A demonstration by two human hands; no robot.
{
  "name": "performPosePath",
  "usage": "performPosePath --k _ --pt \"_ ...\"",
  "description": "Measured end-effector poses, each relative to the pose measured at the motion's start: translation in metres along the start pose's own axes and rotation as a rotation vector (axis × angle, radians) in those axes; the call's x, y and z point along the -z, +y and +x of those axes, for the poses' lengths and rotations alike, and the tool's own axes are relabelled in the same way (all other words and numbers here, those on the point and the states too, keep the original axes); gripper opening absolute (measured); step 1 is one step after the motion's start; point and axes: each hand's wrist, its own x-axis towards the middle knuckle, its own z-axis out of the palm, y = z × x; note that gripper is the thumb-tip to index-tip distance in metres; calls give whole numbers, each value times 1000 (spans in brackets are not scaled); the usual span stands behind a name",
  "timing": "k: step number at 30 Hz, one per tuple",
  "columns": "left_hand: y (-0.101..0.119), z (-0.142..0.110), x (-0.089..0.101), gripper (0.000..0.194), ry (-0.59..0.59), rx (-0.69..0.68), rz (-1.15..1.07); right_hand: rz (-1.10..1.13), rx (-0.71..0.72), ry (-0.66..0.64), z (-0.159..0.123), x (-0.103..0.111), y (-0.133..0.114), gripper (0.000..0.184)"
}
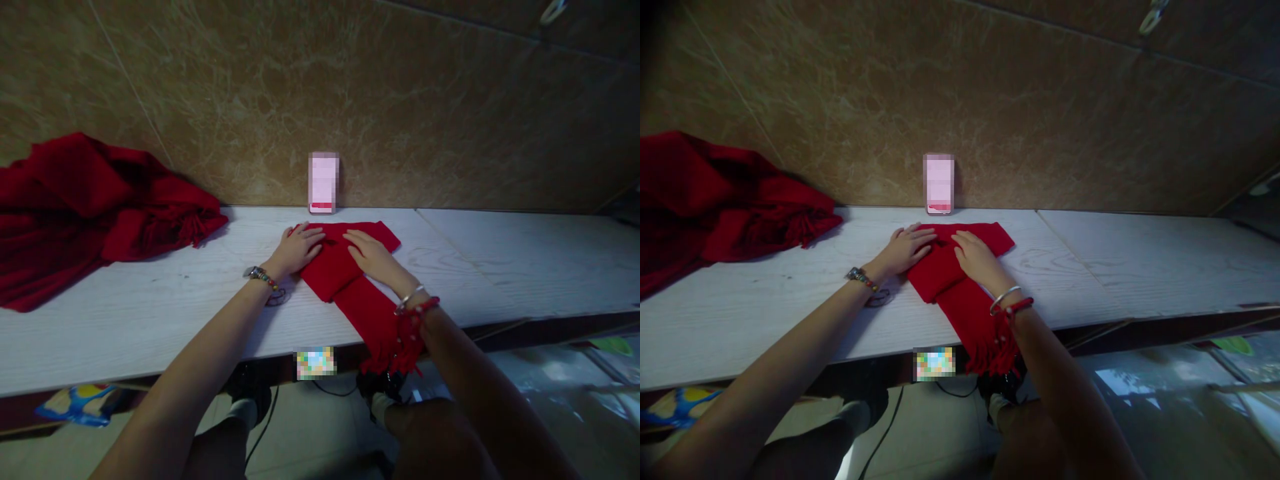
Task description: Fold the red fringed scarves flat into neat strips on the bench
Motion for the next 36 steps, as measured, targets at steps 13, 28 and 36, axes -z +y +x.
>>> performPosePath --k 13,28,36 --pt "5 1 0 35 45 81 53 -87 34 -236 25 -14 7 39" --pt "12 -1 0 89 -406 265 -118 -184 -171 -212 -31 -14 80 59" --pt "31 19 -22 58 -221 110 -134 -134 -189 -161 -45 38 107 51"
